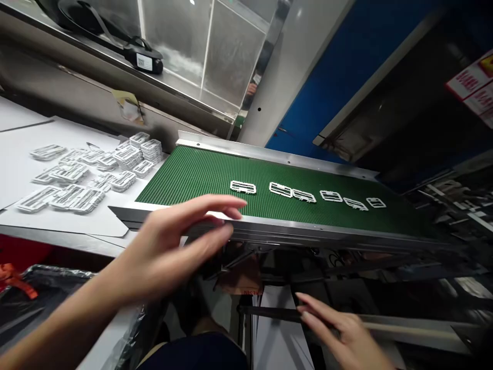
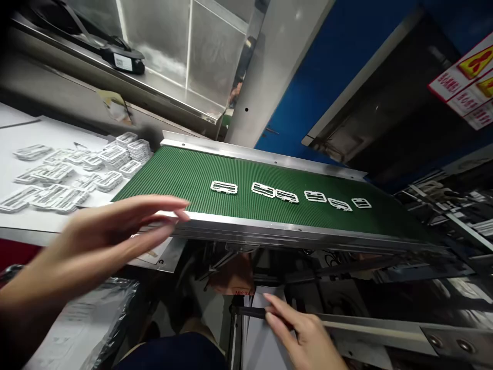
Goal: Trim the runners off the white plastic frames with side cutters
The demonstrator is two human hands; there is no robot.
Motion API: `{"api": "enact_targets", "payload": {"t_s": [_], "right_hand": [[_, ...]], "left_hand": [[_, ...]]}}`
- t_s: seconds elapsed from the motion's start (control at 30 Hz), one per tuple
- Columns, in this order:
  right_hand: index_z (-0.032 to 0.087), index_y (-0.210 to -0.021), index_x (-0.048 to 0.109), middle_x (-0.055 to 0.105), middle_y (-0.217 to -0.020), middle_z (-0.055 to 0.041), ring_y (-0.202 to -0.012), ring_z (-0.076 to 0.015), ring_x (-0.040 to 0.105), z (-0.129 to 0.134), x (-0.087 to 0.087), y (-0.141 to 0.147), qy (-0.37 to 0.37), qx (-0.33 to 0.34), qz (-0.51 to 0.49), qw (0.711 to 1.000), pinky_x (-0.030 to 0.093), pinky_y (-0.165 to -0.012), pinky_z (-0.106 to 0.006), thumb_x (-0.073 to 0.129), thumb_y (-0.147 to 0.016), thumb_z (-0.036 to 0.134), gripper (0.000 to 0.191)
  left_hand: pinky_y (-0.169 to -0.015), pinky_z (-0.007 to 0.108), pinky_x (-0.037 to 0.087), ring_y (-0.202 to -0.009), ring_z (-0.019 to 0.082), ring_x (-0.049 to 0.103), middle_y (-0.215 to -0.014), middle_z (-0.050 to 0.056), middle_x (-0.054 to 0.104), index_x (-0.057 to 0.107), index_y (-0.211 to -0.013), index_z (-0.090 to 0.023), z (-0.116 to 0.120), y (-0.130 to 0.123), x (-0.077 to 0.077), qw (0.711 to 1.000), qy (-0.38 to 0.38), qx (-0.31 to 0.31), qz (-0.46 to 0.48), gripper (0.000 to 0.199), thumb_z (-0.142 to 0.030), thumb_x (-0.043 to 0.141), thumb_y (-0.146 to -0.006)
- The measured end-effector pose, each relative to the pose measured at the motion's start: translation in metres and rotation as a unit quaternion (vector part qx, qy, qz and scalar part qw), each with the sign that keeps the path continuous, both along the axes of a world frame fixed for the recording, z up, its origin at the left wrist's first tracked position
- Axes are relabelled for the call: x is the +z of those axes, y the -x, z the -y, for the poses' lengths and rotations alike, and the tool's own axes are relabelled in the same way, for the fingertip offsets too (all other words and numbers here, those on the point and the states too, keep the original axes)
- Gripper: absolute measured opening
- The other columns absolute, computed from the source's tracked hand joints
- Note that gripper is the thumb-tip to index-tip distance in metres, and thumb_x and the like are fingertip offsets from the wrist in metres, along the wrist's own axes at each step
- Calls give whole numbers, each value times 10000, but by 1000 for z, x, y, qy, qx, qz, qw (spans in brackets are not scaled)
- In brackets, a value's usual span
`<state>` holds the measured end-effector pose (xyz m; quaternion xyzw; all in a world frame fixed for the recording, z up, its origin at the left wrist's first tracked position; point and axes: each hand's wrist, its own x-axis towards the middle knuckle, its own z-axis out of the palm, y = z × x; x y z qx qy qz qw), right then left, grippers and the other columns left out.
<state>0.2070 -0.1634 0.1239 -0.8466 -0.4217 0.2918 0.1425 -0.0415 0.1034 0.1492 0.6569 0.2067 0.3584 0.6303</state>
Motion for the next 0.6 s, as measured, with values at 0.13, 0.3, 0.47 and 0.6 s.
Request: {"api": "enact_targets", "payload": {"t_s": [0.13,0.3,0.47,0.6], "right_hand": [[288,-1203,611,648,-1150,-30,-1120,-269,566,-35,-49,15,-23,45,-91,995,421,-973,-352,452,-848,508,447],[238,-1248,581,705,-979,-52,-930,-252,645,-49,-88,23,-7,55,-169,984,497,-799,-285,445,-850,502,496],[237,-1282,548,695,-998,-47,-934,-244,639,-48,-103,13,15,44,-199,979,500,-781,-275,442,-851,515,523],[232,-1240,583,689,-1034,-52,-970,-244,632,-62,-117,4,-25,76,-191,978,492,-837,-307,434,-867,498,482]], "left_hand": [[-897,431,434,-1035,321,569,-1104,150,622,624,-1095,-132,-74,-90,-17,903,-324,2,-283,325,-283,494,-839],[-907,450,391,-1170,386,449,-1258,269,479,533,-1161,-48,-124,-171,-43,835,-393,-53,-381,467,-384,517,-836],[-793,380,424,-942,329,575,-1033,199,603,546,-1050,-93,-111,-186,-47,828,-385,-80,-400,408,-395,594,-780],[-655,334,414,-734,258,575,-792,96,609,525,-999,-127,-104,-170,-36,875,-340,33,-343,439,-368,707,-680]]}}
